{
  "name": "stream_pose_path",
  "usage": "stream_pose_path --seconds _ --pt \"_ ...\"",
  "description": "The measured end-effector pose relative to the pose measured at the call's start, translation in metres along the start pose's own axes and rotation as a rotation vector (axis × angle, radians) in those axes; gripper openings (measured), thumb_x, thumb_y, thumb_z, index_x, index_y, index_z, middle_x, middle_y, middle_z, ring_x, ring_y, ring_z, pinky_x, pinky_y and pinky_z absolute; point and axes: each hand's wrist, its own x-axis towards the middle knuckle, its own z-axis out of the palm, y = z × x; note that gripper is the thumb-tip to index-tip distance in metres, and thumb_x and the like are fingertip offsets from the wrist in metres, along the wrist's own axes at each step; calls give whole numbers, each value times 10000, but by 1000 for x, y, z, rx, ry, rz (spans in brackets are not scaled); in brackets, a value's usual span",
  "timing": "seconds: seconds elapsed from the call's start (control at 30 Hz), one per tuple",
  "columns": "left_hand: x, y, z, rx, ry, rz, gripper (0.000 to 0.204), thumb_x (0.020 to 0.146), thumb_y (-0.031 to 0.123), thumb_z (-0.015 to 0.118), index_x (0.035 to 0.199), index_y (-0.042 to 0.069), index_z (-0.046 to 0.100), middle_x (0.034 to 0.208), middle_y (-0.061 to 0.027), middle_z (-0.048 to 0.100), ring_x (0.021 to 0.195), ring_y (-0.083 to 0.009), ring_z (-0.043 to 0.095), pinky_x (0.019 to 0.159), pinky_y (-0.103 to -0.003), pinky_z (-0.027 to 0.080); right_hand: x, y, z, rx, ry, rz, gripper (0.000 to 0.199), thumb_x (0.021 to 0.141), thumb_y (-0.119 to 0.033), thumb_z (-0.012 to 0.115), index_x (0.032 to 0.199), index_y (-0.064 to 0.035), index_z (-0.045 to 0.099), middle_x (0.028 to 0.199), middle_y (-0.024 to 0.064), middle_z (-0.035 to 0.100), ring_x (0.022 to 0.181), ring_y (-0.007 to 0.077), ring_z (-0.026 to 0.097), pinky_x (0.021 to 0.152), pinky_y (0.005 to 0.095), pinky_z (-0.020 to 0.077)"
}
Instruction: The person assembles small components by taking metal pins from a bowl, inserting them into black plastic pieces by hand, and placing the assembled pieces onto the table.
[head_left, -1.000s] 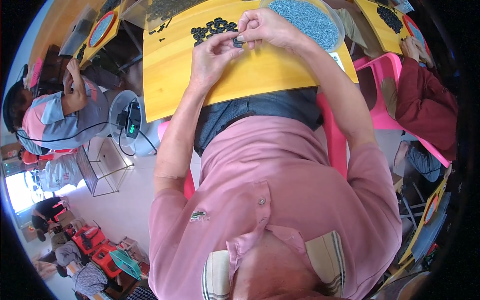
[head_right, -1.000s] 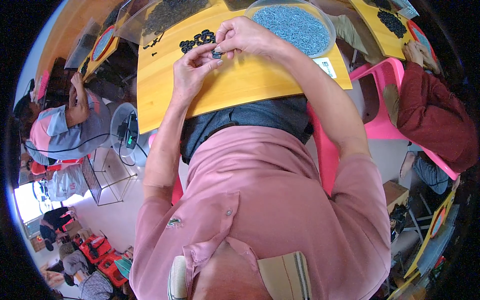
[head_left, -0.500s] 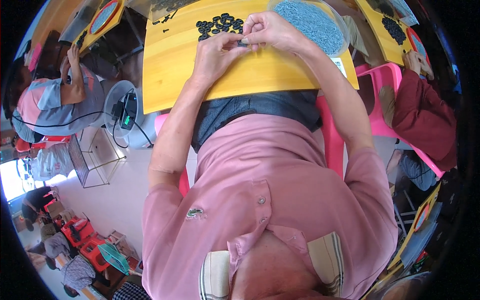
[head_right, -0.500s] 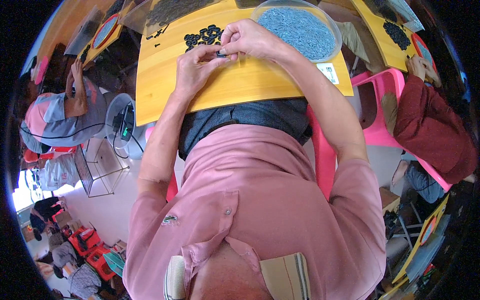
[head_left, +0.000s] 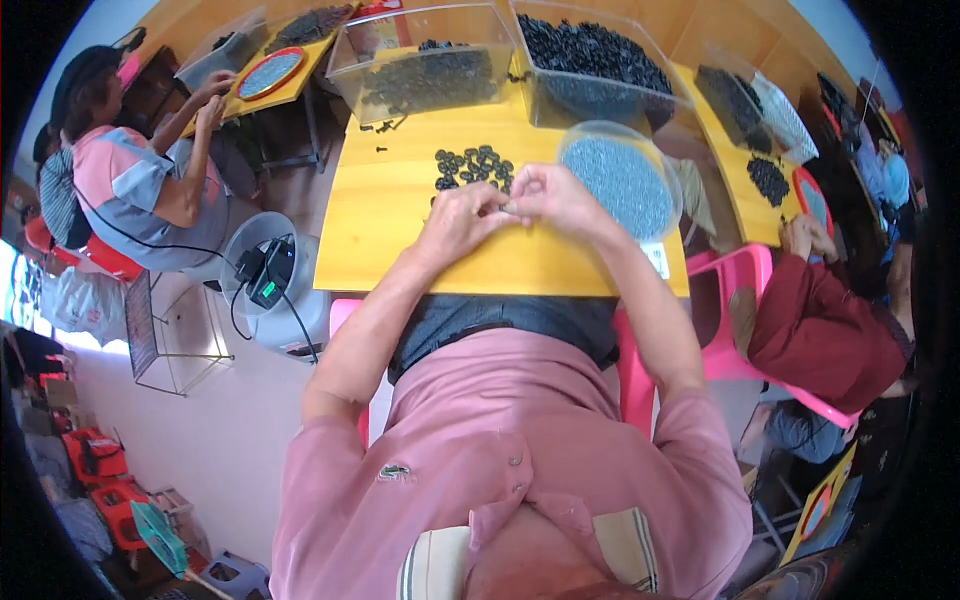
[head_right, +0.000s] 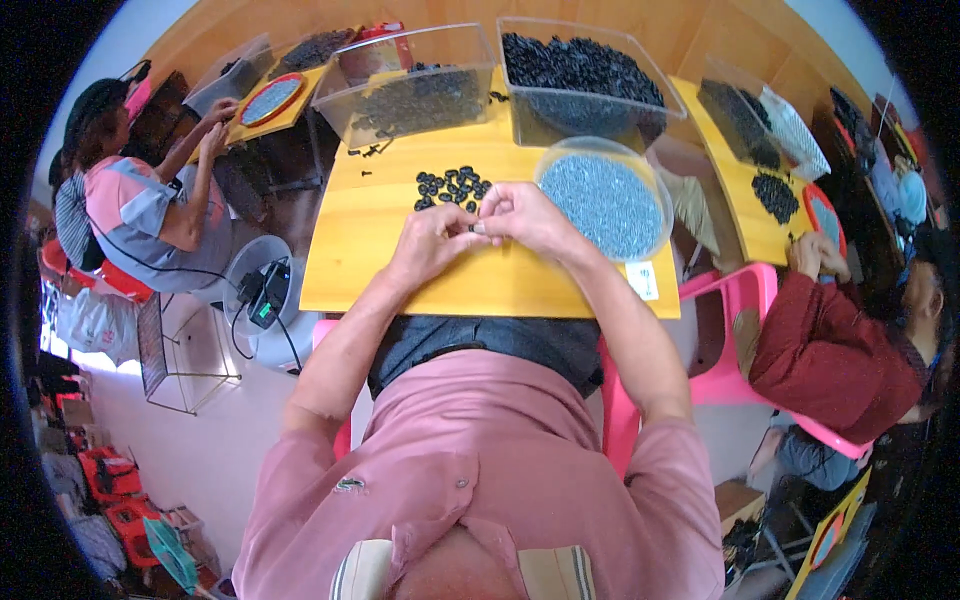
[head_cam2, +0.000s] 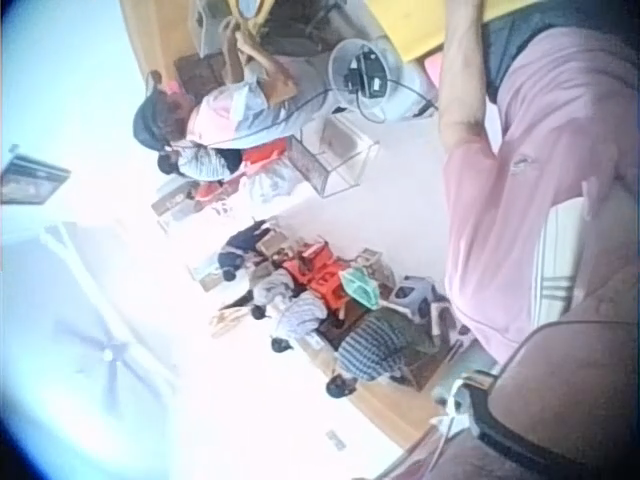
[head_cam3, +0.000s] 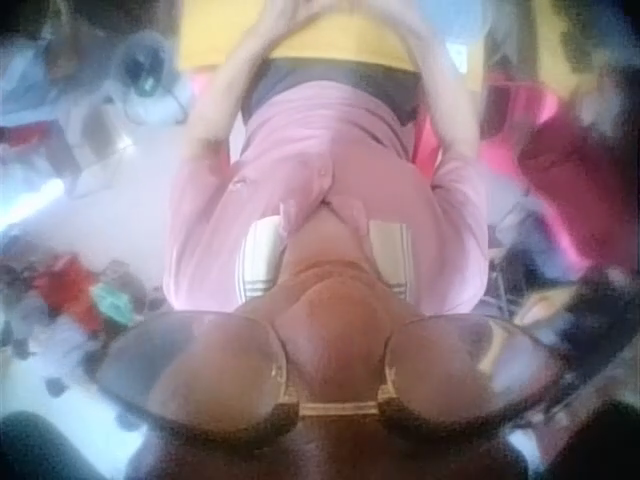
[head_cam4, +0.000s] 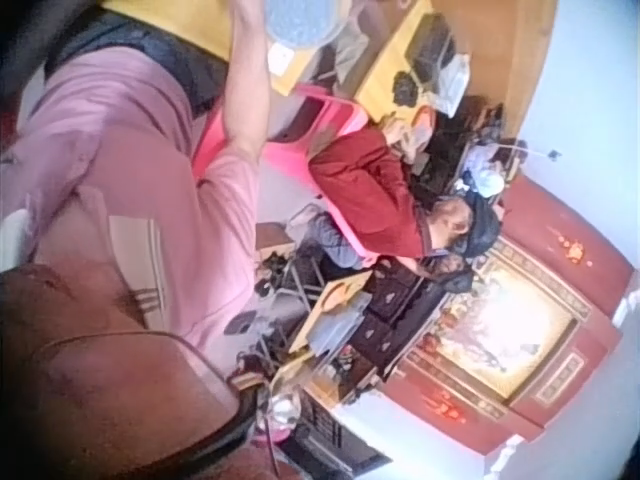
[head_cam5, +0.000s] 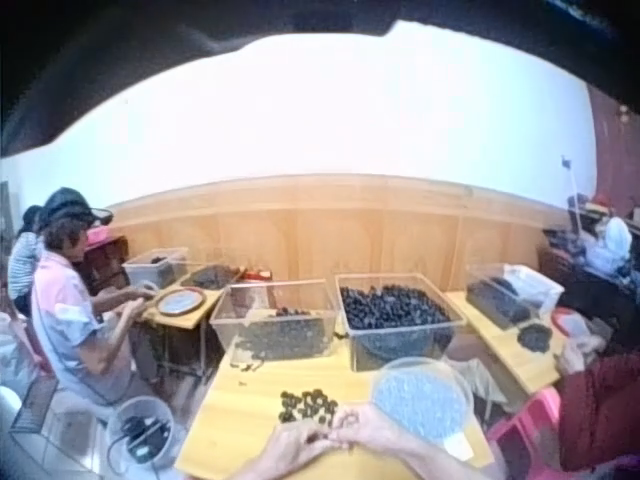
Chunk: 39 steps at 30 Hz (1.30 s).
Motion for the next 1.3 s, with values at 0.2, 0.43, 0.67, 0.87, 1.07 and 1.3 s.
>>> stream_pose_path --seconds 0.2,0.43,0.67,0.87,1.07,1.3 --pt "6 6 -15 -148 -76 -24 346 767 142 791 1073 35 669 836 -66 665 749 -141 628 680 -277 507 -5 -11 -5 19 63 35 95 828 -29 678 910 -17 633 729 30 647 637 101 622 597 230 482" --pt "23 -44 -27 -565 625 -420 452 1032 356 421 1122 -43 616 898 -116 651 842 -174 595 802 -306 462 44 -64 -34 -256 151 -220 84 835 -45 649 888 2 694 772 77 688 689 137 662 631 272 519" --pt "22 -61 -35 -674 638 -646 587 1049 465 291 1193 -7 608 1060 -117 670 949 -165 612 851 -303 453 102 -109 -27 -324 546 -371 240 825 -85 660 1040 23 662 842 38 680 691 91 586 622 239 467" --pt "24 -49 -23 -654 411 -565 732 1016 587 148 1381 57 496 1385 -157 509 1323 -259 418 1138 -388 258 102 36 12 -837 432 -278 436 886 -257 618 1213 31 601 1200 169 632 1137 299 575 981 394 438" --pt "23 -41 -7 -867 300 -455 742 1008 602 174 1408 51 469 1479 -156 401 1424 -272 276 1186 -392 140 96 52 32 -850 311 -420 516 907 -352 556 1242 41 567 1282 217 559 1236 365 490 1058 427 365" --pt "18 -69 -33 -843 672 -650 580 1028 498 332 1283 35 571 1245 -90 611 1129 -177 542 1023 -335 362 7 -48 45 -557 201 -450 299 861 -159 645 1113 1 655 1053 155 672 970 287 649 865 352 497"
